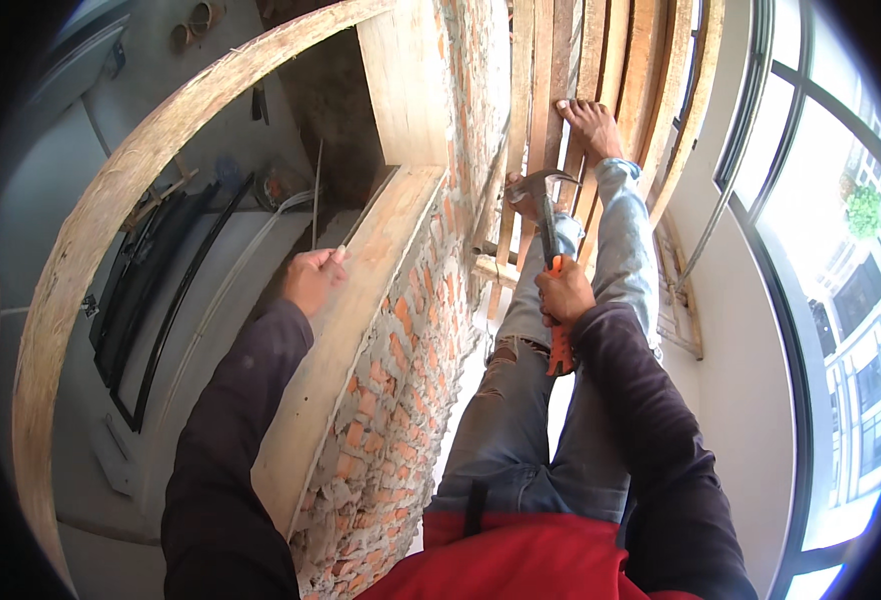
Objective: The person secures a wooden board into an opening in a brick wall by using a hammer and nails. The person stands on a wooden platform and reaches into a bucket to retrieve nails.
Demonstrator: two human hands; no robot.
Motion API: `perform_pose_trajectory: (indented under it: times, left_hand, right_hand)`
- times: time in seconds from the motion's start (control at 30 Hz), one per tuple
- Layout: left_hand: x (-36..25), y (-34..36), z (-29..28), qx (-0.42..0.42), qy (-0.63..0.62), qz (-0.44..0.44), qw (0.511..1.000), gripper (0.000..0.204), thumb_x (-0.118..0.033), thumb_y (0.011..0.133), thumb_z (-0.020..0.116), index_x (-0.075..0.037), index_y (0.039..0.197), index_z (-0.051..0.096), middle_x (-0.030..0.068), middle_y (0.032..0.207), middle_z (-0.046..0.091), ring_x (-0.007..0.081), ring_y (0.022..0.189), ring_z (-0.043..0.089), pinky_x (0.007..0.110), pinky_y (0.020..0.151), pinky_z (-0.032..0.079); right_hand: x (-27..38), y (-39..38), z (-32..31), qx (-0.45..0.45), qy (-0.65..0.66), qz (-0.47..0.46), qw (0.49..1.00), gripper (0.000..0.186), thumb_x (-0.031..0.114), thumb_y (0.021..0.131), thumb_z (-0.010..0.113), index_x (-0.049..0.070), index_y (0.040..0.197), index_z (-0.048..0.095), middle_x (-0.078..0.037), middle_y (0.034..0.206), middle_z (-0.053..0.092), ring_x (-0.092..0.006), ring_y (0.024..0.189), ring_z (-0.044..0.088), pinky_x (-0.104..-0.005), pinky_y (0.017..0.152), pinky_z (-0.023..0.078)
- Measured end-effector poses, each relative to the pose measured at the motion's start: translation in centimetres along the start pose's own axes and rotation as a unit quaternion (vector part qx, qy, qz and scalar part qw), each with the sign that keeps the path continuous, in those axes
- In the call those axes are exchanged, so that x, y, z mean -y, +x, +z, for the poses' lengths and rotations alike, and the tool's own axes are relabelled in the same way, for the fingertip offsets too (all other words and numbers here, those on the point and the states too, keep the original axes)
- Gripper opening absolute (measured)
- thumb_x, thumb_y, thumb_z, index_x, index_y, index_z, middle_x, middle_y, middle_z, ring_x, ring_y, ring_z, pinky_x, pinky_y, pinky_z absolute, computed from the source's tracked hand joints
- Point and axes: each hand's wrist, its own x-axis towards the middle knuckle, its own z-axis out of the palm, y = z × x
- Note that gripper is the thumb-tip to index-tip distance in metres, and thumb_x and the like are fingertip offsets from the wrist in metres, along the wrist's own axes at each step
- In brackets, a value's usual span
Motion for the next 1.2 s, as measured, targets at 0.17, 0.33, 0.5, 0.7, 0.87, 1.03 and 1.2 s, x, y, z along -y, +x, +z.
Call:
perform_pose_trajectory:
  times: [0.17,0.33,0.5,0.7,0.87,1.03,1.2]
  left_hand:
    - [2.5,-2.5,0.4,-0.095,0.159,0.223,0.957,0.026,-0.026,0.096,0.059,-0.006,0.107,0.071,0.0066,0.084,0.07,0.0137,0.077,0.063,0.03,0.072,0.049]
    - [2.5,-4.4,-0.9,0.004,-0.022,0.021,1.0,0.026,-0.026,0.096,0.059,-0.007,0.109,0.071,0.0097,0.093,0.069,0.0185,0.085,0.063,0.032,0.078,0.048]
    - [4.5,-5.3,-1.6,-0.018,0.008,0.113,0.993,0.026,-0.026,0.096,0.06,-0.007,0.111,0.07,0.0083,0.086,0.07,0.0151,0.081,0.062,0.031,0.077,0.048]
    - [5.6,-5.4,-3.1,0.033,-0.085,0.033,0.995,0.026,-0.025,0.097,0.057,-0.009,0.113,0.07,0.0065,0.085,0.069,0.0147,0.086,0.061,0.03,0.082,0.046]
    - [4.3,-5.7,-2.9,0.039,-0.056,0.063,0.996,0.028,-0.026,0.097,0.059,-0.007,0.113,0.069,0.0065,0.084,0.068,0.0152,0.085,0.061,0.031,0.081,0.047]
    - [3.7,-4.9,-0.7,-0.023,0.048,0.115,0.992,0.027,-0.027,0.094,0.062,-0.008,0.111,0.07,0.0094,0.091,0.071,0.0158,0.09,0.065,0.029,0.081,0.048]
    - [3.4,-3.7,1.0,-0.054,0.063,0.051,0.995,0.025,-0.024,0.09,0.067,-0.006,0.107,0.071,0.0119,0.092,0.072,0.0166,0.083,0.067,0.028,0.077,0.05]
  right_hand:
    - [-0.3,-1.6,0.4,0.02,-0.022,-0.011,1.0,0.017,0.005,0.084,0.056,0.004,0.095,0.043,-0.005,0.064,0.047,-0.0139,0.044,0.048,-0.0324,0.036,0.043]
    - [0.0,-3.4,-0.1,0.016,-0.034,-0.009,0.999,0.017,0.004,0.085,0.056,0.004,0.096,0.042,-0.005,0.065,0.046,-0.0142,0.045,0.048,-0.0325,0.036,0.044]
    - [0.9,-5.1,-0.2,0.003,-0.042,-0.013,0.999,0.017,0.004,0.085,0.056,0.004,0.095,0.042,-0.005,0.064,0.046,-0.0138,0.043,0.047,-0.0316,0.035,0.043]
    - [1.6,-6.8,-0.1,-0.009,-0.072,-0.018,0.997,0.018,0.004,0.084,0.058,0.005,0.094,0.043,-0.004,0.063,0.046,-0.0132,0.042,0.046,-0.031,0.035,0.042]
    - [1.1,-6.0,-0.6,-0.003,-0.058,-0.018,0.998,0.018,0.004,0.084,0.058,0.005,0.094,0.043,-0.004,0.062,0.045,-0.0136,0.042,0.045,-0.0316,0.035,0.041]
    - [0.1,-3.9,-1.4,0.015,-0.092,-0.02,0.995,0.018,0.005,0.084,0.058,0.003,0.094,0.045,-0.006,0.062,0.048,-0.0162,0.043,0.049,-0.0333,0.035,0.042]
    - [-1.2,-2.4,-1.5,-0.01,-0.047,-0.021,0.999,0.017,0.006,0.083,0.059,0.0,0.093,0.047,-0.007,0.062,0.049,-0.0183,0.044,0.051,-0.0343,0.035,0.042]
